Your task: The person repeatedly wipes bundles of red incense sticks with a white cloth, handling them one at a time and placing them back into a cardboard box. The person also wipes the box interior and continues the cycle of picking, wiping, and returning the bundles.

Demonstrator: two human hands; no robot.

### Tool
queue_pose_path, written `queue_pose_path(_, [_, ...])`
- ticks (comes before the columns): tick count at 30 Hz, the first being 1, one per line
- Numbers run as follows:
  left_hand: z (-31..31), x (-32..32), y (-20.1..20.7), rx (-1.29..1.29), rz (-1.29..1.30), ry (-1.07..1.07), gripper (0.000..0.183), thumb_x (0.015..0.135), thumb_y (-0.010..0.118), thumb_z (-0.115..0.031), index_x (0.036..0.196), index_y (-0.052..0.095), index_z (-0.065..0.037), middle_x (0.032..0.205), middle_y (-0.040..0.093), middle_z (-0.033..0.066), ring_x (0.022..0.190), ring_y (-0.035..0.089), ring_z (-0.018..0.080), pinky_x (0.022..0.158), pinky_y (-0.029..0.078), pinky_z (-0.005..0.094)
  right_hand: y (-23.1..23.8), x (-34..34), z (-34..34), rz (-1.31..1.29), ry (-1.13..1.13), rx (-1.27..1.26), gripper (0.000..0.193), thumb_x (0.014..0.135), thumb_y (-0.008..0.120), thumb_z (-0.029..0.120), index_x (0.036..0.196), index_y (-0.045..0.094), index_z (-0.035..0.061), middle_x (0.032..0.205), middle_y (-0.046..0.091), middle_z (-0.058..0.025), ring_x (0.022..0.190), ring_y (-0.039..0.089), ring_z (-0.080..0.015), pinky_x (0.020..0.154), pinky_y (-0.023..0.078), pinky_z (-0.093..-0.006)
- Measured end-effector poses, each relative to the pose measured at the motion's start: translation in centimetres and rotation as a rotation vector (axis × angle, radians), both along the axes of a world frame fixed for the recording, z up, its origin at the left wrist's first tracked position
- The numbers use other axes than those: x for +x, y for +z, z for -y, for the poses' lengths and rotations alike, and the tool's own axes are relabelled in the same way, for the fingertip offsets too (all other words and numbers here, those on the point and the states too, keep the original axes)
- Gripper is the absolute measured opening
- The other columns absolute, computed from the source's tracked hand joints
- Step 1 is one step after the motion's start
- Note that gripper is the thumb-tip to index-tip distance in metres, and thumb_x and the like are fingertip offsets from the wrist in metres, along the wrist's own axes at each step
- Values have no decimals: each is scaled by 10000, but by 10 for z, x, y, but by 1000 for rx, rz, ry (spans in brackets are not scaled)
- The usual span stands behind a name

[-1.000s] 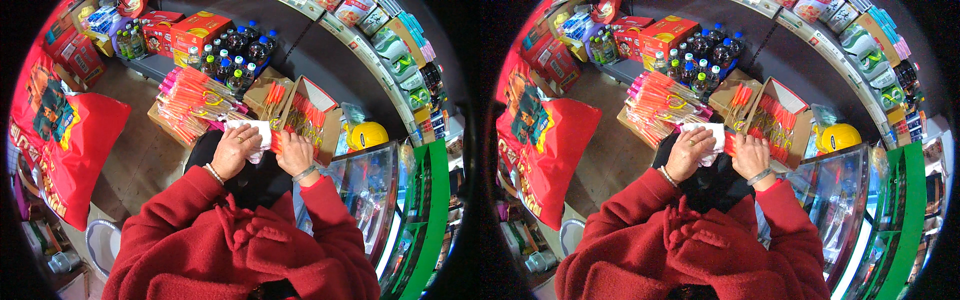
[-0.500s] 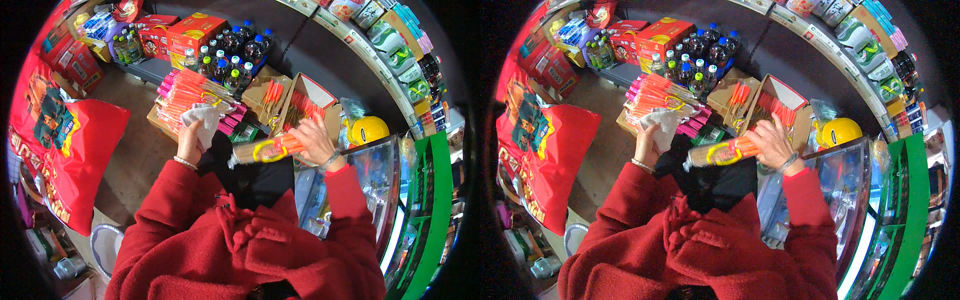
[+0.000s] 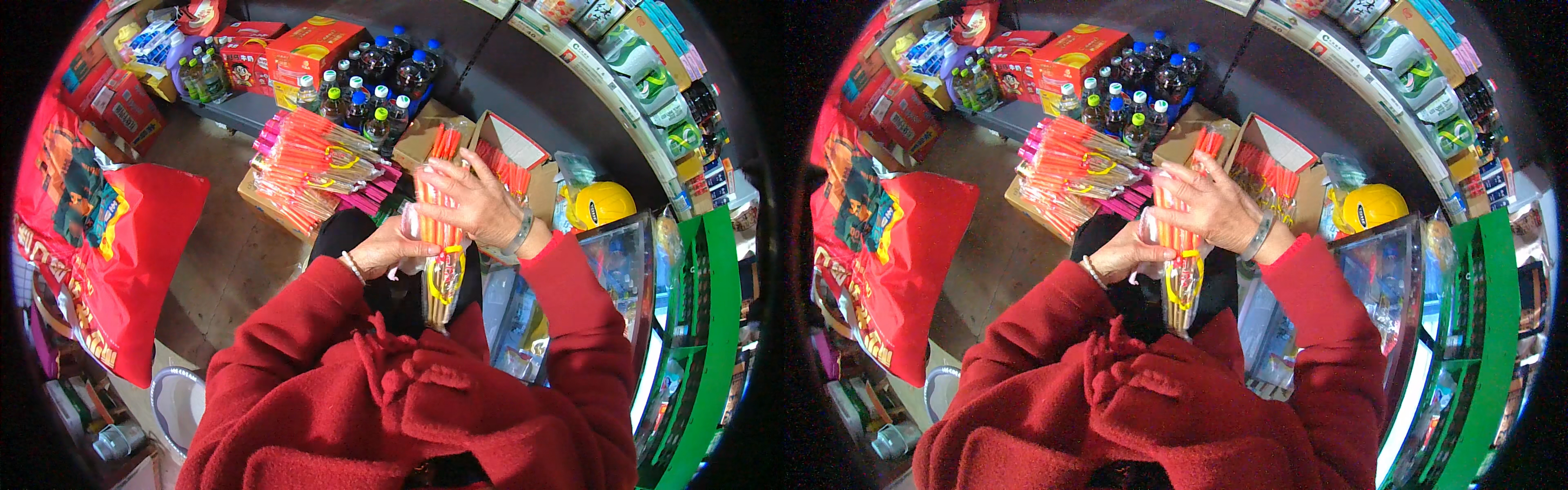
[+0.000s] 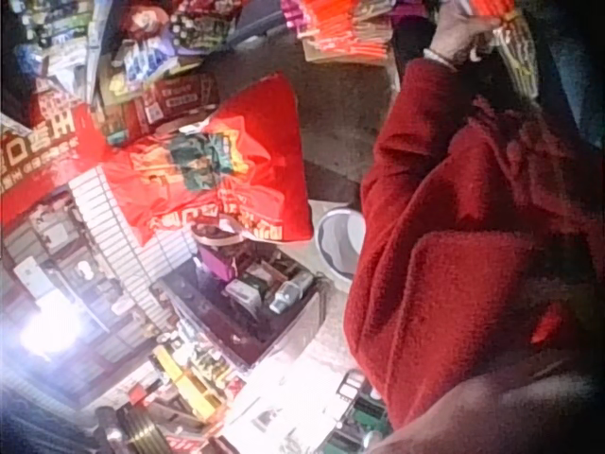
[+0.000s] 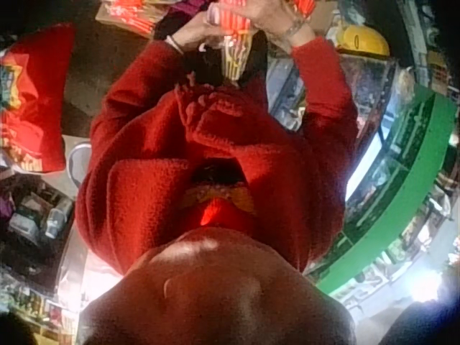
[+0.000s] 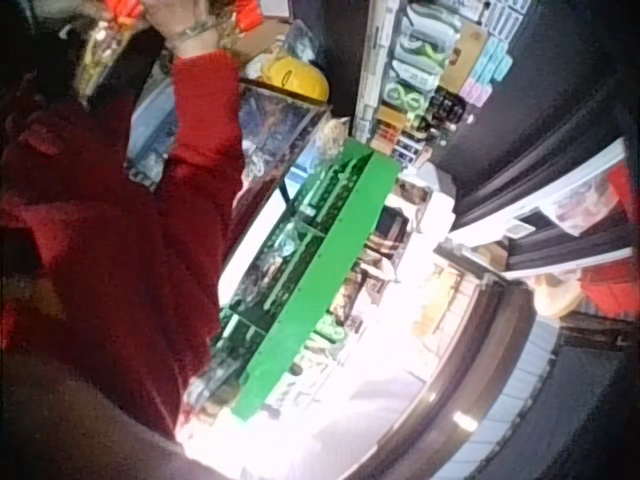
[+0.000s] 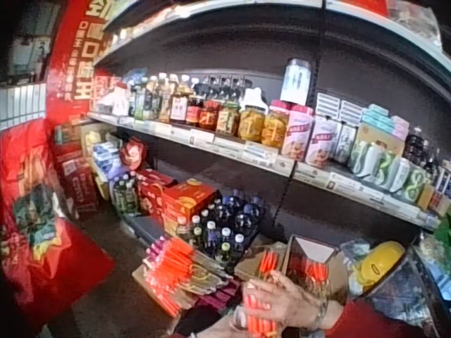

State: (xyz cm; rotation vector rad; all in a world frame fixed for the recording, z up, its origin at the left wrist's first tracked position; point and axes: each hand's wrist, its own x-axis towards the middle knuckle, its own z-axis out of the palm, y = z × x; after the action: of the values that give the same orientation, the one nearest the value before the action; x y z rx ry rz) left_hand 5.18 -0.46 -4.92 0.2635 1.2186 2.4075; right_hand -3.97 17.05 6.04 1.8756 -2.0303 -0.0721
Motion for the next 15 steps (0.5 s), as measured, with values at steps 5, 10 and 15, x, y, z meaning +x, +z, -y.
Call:
queue_pose_path(5, [2, 0, -12, 231, 137, 284, 388, 817, 757, -55, 1178, 615, -52, 1120, 680, 46, 995, 658, 162, 893, 510, 308, -8, 7, 0, 88, -212, -326, 469, 803, 629, 102, 1268, 603, 161, 1347, 536, -110, 1272, 496, -290, 1083, 356, -499])
queue_pose_path(10, [8, -3, -17, 198, 113, 457, 375, 811, 764, -48, 1159, 626, -39, 1044, 698, 43, 924, 661, 135, 828, 520, 285, -63, 22, -25, 1518, -507, -972, 362, 910, 684, 236, 1190, 591, 25, 1028, 655, -63, 920, 640, -143, 827, 514, -290])
queue_pose_path(15, [1, 0, -21, 100, 61, 517, 289, 813, 763, -38, 1083, 659, -47, 952, 700, 28, 787, 640, 94, 686, 507, 245, -100, 48, -32, 2061, -538, -536, 426, 905, 681, 407, 1137, 575, 66, 901, 616, 25, 782, 594, -61, 647, 478, -225])
